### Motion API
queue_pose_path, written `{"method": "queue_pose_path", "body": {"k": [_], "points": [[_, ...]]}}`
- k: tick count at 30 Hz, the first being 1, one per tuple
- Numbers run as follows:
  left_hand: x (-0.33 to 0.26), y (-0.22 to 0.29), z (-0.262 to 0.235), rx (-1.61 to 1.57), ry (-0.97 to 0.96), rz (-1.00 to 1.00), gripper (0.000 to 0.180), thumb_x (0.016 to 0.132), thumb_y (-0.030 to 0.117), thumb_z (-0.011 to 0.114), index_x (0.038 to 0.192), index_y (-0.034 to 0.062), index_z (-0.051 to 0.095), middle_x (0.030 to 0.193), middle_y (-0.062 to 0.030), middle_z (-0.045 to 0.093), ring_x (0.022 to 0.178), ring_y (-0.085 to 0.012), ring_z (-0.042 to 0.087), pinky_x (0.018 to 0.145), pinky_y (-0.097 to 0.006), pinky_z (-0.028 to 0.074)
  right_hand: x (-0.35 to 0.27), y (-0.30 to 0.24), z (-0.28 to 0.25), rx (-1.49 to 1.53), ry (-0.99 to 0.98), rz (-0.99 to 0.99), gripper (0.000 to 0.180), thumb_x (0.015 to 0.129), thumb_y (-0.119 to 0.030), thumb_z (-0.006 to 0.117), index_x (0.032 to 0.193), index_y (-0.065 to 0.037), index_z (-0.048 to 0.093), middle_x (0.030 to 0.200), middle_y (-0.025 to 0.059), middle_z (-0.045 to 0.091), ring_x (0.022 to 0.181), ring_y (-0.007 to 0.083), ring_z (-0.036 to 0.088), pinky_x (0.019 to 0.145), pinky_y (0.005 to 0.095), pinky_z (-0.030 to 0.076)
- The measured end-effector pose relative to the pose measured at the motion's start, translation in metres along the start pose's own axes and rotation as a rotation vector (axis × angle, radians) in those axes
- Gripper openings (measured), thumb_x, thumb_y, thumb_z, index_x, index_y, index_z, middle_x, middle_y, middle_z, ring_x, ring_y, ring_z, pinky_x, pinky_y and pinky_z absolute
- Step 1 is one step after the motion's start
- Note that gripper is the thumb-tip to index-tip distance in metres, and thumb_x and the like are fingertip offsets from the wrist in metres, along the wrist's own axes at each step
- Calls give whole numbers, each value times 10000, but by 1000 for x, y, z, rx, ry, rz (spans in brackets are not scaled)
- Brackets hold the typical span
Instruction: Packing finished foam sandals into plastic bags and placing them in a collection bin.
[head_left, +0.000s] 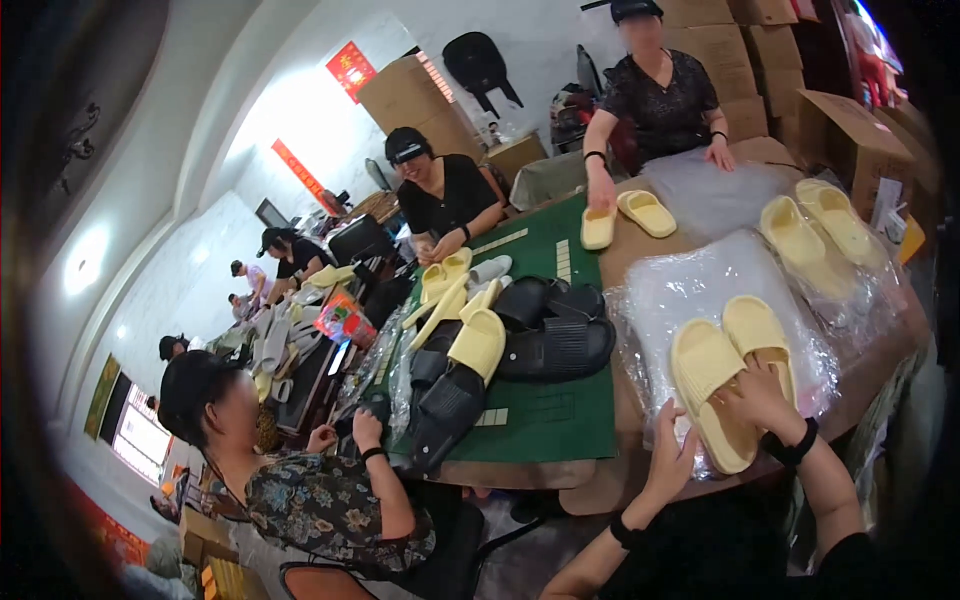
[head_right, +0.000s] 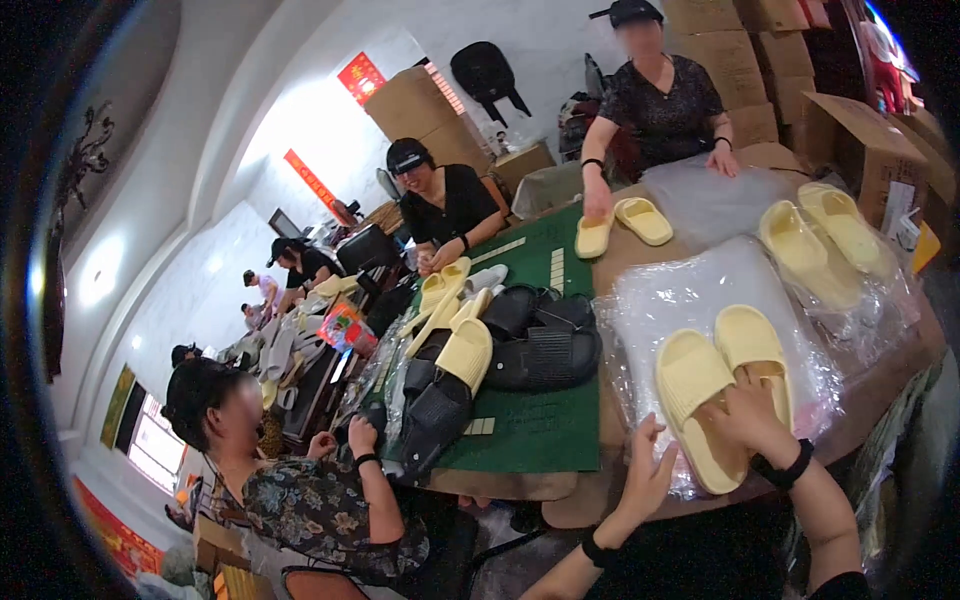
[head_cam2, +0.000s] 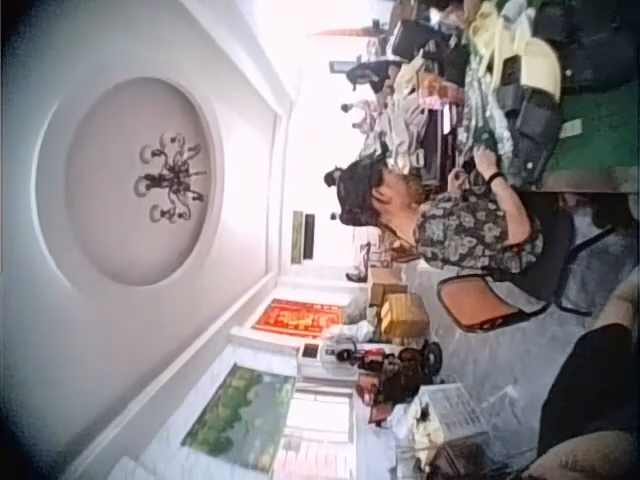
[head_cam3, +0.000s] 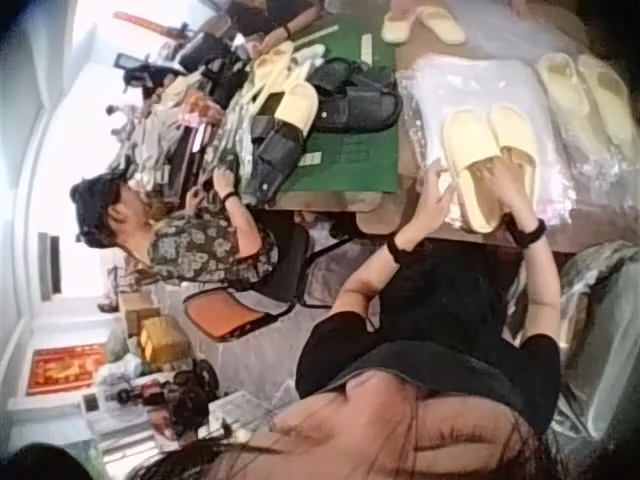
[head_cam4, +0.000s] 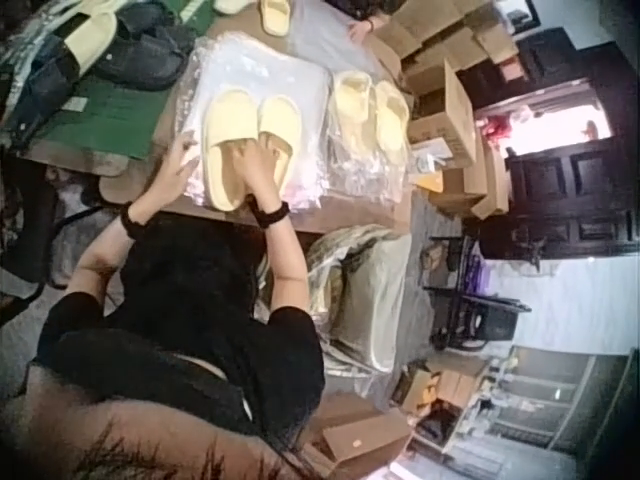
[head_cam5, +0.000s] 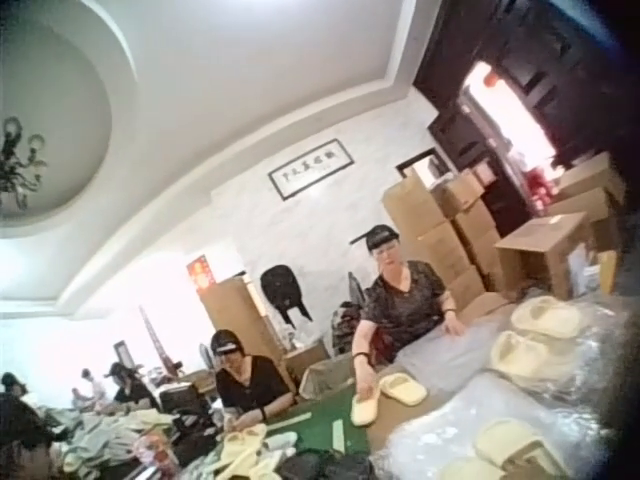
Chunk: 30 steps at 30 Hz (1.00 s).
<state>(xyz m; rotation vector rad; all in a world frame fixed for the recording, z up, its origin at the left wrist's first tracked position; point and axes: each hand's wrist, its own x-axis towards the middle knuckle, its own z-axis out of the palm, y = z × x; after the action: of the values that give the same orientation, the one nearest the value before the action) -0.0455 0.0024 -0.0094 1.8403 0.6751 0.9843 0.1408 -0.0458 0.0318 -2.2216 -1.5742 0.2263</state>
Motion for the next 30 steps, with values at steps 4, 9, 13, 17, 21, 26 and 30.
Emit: {"method": "queue_pose_path", "body": {"k": [4,9,13,17,21,26,30], "points": [[14,-19,7,-359,-149,-141,438,1009,161,407,1372,-39,264,1356,-177,374,1312,-230,323,1111,-360,245,7,4,12,77,4,-12,575,825,-465,605,1168,-3,609,1367,282,378,1314,455,290,1027,561,273],[11,-18,6,-202,-134,-151,446,1024,227,375,1367,-38,274,1365,-198,389,1292,-244,367,1099,-350,265,13,10,11,119,-94,63,581,835,-462,604,1184,2,589,1374,306,359,1313,482,282,1056,529,268],[-1,-31,-2,-115,-256,-198,398,986,110,396,1346,-40,313,1320,-239,454,1261,-314,430,1045,-375,336,15,2,-1,195,54,29,610,837,-477,598,1189,20,569,1277,372,420,1284,504,303,1061,507,274],[-3,-15,-5,235,-401,-168,444,897,6,445,1325,-44,340,1293,-293,452,1224,-399,447,995,-419,382,25,15,13,57,-33,71,619,825,-487,602,1165,29,577,1212,386,464,1260,502,328,1049,523,276],[-2,-11,2,346,-415,-99,455,870,1,447,1314,-45,359,1235,-311,482,1138,-452,476,933,-475,413,32,28,22,22,-48,7,617,808,-489,609,1132,36,587,1191,360,494,1224,487,371,1013,546,284],[-8,-13,-2,623,-354,278,415,853,137,558,1220,-38,480,1289,-284,463,1181,-436,453,974,-483,402,4,27,-9,188,137,-139,481,821,-390,620,1080,15,610,1059,310,570,1044,434,514,912,491,382],[-18,-28,-7,883,-466,308,533,821,263,623,1331,161,507,1376,-140,464,1273,-327,407,976,-446,369,-43,12,-57,789,-145,-301,490,861,-215,621,1290,-13,497,1262,228,516,1156,345,506,977,401,396]]}}
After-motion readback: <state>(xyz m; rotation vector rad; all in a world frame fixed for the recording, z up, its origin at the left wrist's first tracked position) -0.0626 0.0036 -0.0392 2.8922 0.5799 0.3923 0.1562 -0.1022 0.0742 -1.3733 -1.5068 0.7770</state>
